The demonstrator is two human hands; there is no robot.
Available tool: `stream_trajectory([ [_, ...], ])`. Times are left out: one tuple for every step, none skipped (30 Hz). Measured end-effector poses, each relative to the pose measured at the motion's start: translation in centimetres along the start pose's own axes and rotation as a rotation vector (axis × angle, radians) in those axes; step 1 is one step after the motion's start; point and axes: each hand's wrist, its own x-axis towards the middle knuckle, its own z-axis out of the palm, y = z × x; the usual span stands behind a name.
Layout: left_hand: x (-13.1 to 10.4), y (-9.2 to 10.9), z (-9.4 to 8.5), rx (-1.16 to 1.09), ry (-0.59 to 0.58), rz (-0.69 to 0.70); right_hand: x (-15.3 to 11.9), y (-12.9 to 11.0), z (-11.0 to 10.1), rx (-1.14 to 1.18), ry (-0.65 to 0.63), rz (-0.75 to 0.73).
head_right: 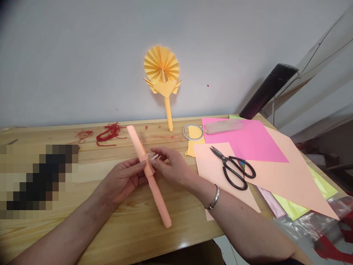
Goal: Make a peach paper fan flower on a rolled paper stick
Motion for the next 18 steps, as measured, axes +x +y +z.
stream_trajectory([
  [-0.02, -0.04, 0.01, 0.005, -0.006, -0.006, 0.04, -0.01, 0.04, 0.030, -0.007, 0.004],
  [-0.04, -0.08, 0.01, 0.011, -0.015, -0.009, 0.06, -0.06, 0.08, 0.057, -0.001, 0.006],
  [-0.06, -0.13, 0.00, 0.018, -0.024, -0.011, 0.05, -0.14, 0.11, 0.081, 0.013, 0.008],
  [-0.08, -0.17, -0.02, 0.027, -0.033, -0.012, 0.03, -0.23, 0.14, 0.102, 0.027, 0.012],
  [-0.10, -0.22, -0.04, 0.035, -0.043, -0.013, 0.01, -0.32, 0.15, 0.118, 0.042, 0.014],
  [-0.11, -0.27, -0.07, 0.042, -0.051, -0.015, -0.01, -0.39, 0.15, 0.128, 0.054, 0.015],
  [-0.12, -0.30, -0.10, 0.048, -0.058, -0.016, -0.02, -0.43, 0.15, 0.132, 0.059, 0.014],
  [-0.12, -0.33, -0.12, 0.051, -0.063, -0.016, -0.01, -0.43, 0.14, 0.131, 0.061, 0.013],
  [-0.10, -0.35, -0.14, 0.054, -0.064, -0.015, 0.00, -0.42, 0.14, 0.124, 0.064, 0.012],
  [-0.08, -0.36, -0.16, 0.055, -0.064, -0.015, 0.02, -0.38, 0.15, 0.114, 0.067, 0.009],
  [-0.06, -0.35, -0.17, 0.055, -0.063, -0.015, 0.03, -0.34, 0.16, 0.104, 0.069, 0.007],
  [-0.04, -0.34, -0.18, 0.055, -0.059, -0.015, 0.04, -0.29, 0.17, 0.094, 0.067, 0.006],
  [-0.02, -0.31, -0.17, 0.056, -0.056, -0.016, 0.04, -0.25, 0.19, 0.083, 0.063, 0.004],
  [-0.01, -0.29, -0.16, 0.057, -0.056, -0.016, 0.03, -0.22, 0.20, 0.071, 0.057, 0.000],
  [0.00, -0.26, -0.13, 0.057, -0.057, -0.013, 0.02, -0.19, 0.21, 0.059, 0.049, -0.005],
  [0.01, -0.24, -0.10, 0.059, -0.060, -0.012, 0.00, -0.16, 0.21, 0.047, 0.043, -0.009],
  [0.02, -0.23, -0.08, 0.061, -0.061, -0.010, -0.03, -0.13, 0.20, 0.034, 0.034, -0.014],
  [0.02, -0.21, -0.05, 0.062, -0.062, -0.009, -0.05, -0.09, 0.19, 0.020, 0.028, -0.020],
])
